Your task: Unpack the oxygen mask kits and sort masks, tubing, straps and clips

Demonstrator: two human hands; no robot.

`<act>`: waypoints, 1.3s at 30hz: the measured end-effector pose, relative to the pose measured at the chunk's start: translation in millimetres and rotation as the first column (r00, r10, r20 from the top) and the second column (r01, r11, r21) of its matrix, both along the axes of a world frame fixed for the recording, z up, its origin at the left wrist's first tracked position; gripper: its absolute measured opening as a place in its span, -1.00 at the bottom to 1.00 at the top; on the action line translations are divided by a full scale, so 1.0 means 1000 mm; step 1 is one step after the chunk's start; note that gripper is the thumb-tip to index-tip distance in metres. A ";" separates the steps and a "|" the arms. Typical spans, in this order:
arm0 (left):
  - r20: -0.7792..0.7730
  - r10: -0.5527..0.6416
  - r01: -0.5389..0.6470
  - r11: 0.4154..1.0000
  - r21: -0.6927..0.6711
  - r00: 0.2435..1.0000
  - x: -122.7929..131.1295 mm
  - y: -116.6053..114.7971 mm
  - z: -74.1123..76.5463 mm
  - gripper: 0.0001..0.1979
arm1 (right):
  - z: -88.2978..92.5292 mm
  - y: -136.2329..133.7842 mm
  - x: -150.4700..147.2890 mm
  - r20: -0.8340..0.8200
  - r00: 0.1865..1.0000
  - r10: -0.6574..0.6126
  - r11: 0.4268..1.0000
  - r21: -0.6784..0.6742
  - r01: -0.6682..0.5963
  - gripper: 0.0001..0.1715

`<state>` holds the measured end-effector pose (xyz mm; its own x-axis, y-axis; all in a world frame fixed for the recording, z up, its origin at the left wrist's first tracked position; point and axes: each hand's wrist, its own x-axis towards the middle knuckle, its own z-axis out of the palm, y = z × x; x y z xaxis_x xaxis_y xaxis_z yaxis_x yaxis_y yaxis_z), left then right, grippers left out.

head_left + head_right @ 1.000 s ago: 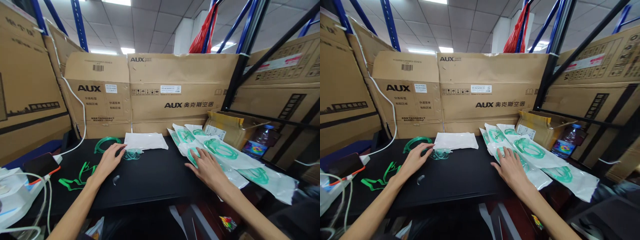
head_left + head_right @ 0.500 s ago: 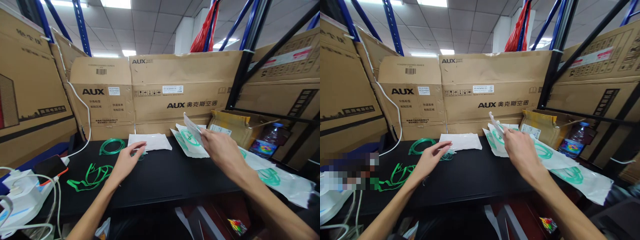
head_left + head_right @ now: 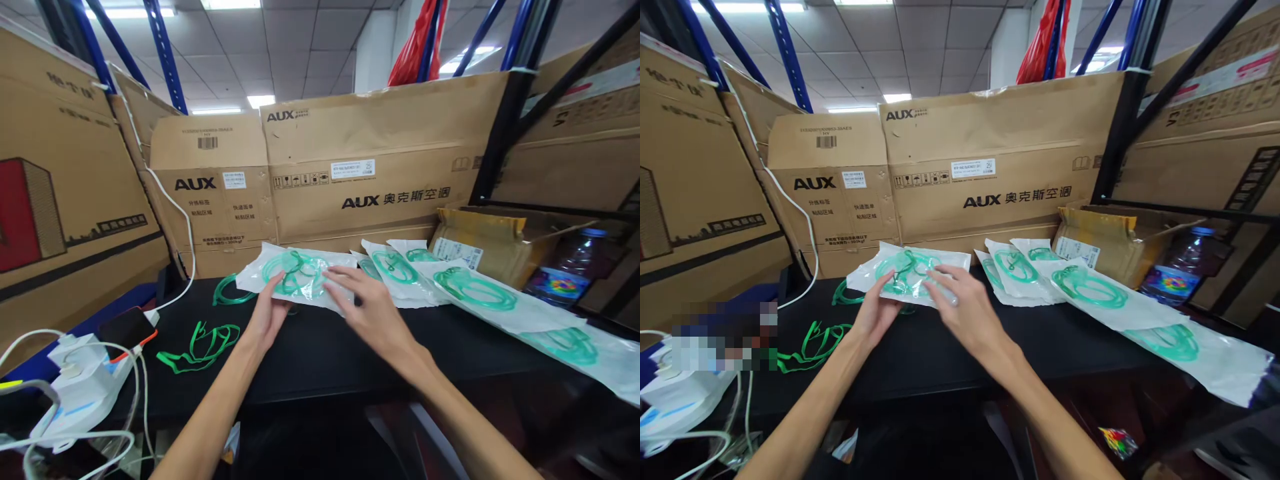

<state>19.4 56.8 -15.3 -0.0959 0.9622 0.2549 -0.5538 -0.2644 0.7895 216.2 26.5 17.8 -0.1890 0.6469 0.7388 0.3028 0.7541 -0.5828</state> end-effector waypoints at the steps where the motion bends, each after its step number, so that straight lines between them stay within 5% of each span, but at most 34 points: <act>1: 0.020 0.014 -0.014 1.000 -0.005 1.000 -0.005 -0.001 0.001 -0.62 | 0.001 0.003 0.009 -0.124 0.992 -0.019 0.997 -0.077 0.009 -0.79; 4: 0.057 0.049 -0.048 0.999 -0.004 0.997 -0.015 -0.004 0.005 -0.62 | -0.004 0.017 0.029 -0.296 0.953 -0.068 0.973 -0.231 -0.003 -0.71; 7: 0.054 0.047 -0.047 0.999 0.006 0.997 -0.014 -0.007 0.007 -0.62 | -0.018 0.029 0.036 -0.400 0.916 -0.010 0.914 -0.375 -0.154 -0.65; 12: -0.017 -0.011 0.011 1.000 -0.020 1.000 -0.002 -0.013 0.004 -0.62 | -0.032 0.034 0.028 -0.508 0.855 0.109 0.715 -0.557 -0.422 -0.60; 16: -0.095 -0.054 0.051 0.998 -0.037 0.994 0.006 -0.014 0.004 -0.57 | -0.038 0.034 0.019 -0.582 0.804 0.121 0.580 -0.616 -0.533 -0.60; 21: -0.204 -0.081 0.066 0.995 -0.079 0.976 0.002 -0.013 0.005 -0.49 | -0.042 0.034 0.013 -0.645 0.757 0.104 0.520 -0.614 -0.594 -0.64; 32: -0.528 0.013 -0.106 0.984 -0.146 0.849 -0.062 -0.006 0.012 -0.58 | -0.027 0.032 0.041 -0.564 0.807 0.176 0.532 -0.635 -0.560 -0.63; 39: -0.686 0.141 -0.221 0.975 -0.029 0.713 -0.060 0.023 0.010 -0.74 | -0.013 0.035 0.067 -0.530 0.845 0.067 0.649 -0.620 -0.440 -0.62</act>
<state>-40.1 79.6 -5.1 -0.1120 0.9684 0.2229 0.1883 -0.1995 0.9616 283.5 61.5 5.1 -0.2211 0.9671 0.1261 -0.2523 0.0682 -0.9652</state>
